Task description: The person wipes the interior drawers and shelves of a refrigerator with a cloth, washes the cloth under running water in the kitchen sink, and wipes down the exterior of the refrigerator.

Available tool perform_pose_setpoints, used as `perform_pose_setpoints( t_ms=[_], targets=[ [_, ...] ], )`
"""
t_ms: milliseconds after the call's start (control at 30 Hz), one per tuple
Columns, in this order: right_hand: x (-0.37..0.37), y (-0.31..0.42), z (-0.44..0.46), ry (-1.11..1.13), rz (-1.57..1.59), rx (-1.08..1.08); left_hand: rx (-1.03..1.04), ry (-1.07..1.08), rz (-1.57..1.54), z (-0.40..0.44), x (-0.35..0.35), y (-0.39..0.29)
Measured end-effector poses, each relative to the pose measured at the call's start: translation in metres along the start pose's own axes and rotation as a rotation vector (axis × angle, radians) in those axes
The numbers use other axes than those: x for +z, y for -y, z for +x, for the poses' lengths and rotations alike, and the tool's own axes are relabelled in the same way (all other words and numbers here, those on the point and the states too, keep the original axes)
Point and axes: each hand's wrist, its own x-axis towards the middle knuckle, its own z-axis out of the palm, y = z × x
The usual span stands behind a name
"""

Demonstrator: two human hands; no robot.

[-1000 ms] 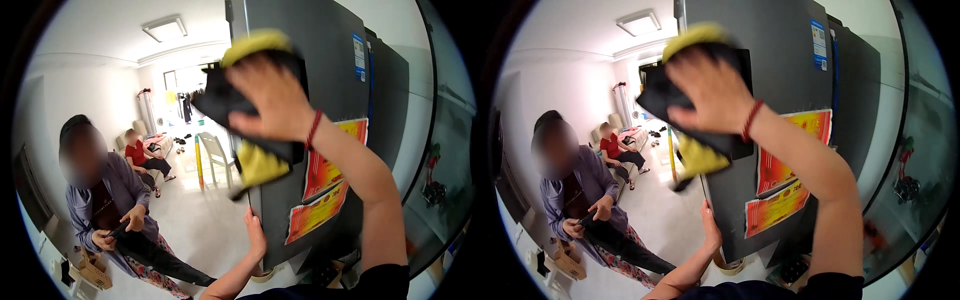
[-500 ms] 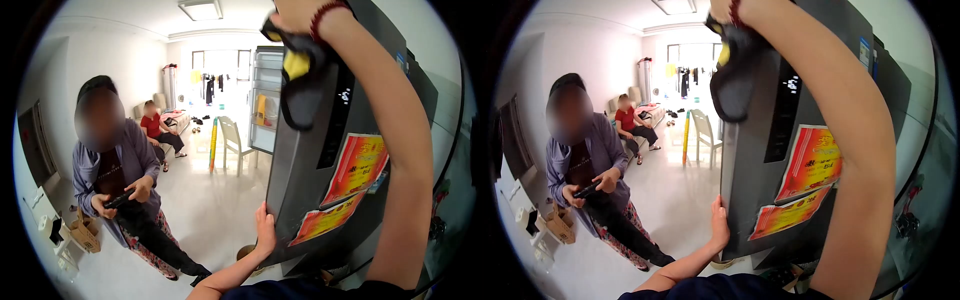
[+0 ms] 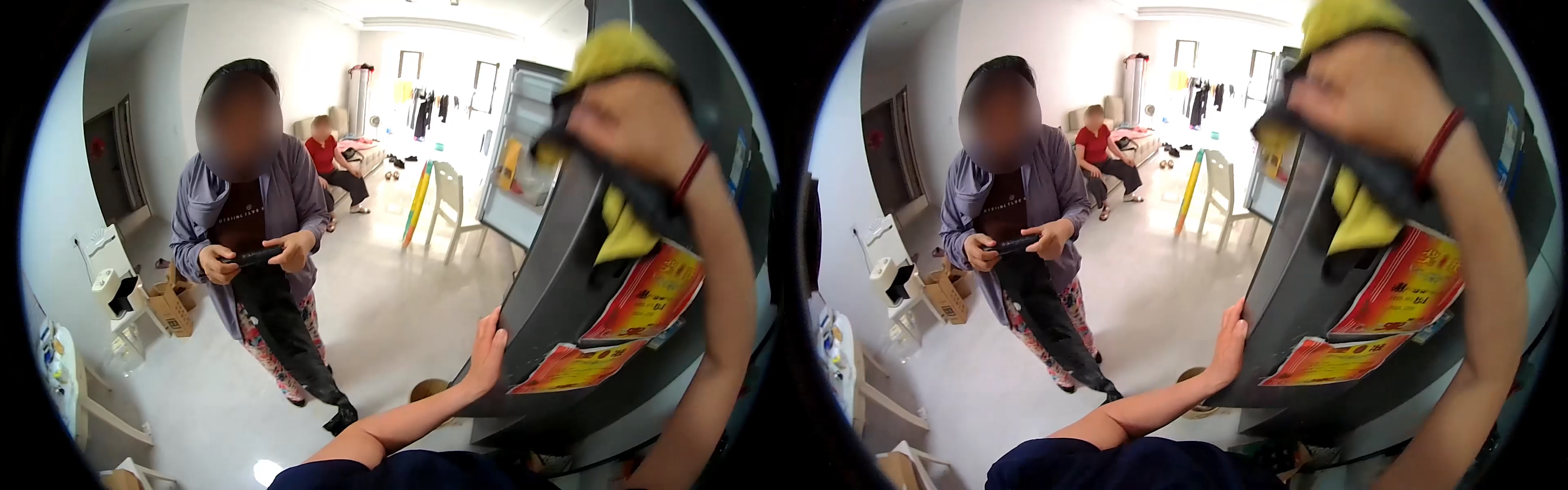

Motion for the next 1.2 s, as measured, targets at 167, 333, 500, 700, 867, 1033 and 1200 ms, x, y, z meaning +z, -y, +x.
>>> perform_pose_setpoints(
  t_ms=[167, 333, 500, 700, 867, 1033, 1200],
  targets=[
    [0.004, -0.075, 0.036, -0.574, -0.373, 0.24, 0.016, 0.013, 0.032, 0.001, 0.001, 0.007],
    [0.015, -0.067, 0.028, -0.638, -0.36, 0.473, 0.001, 0.041, 0.019, 0.002, 0.002, 0.012],
    [0.033, -0.017, -0.007, -0.572, -0.431, 0.265, -0.017, 0.092, -0.024, 0.009, 0.005, 0.027],
    [0.067, 0.035, -0.067, -0.256, 0.051, 0.142, -0.306, 0.078, -0.527, 0.008, 0.005, 0.034],
    [0.06, -0.028, -0.057, -0.662, 0.033, 0.157, -0.287, -0.013, -0.536, 0.01, 0.008, 0.041],
    [0.018, -0.117, -0.09, -0.746, -0.014, 0.585, -0.232, -0.005, -0.527, 0.009, 0.006, 0.039],
    [0.095, -0.133, -0.155, -0.681, -0.231, 0.825, -0.213, -0.003, -0.51, 0.007, 0.01, 0.02]
  ],
)
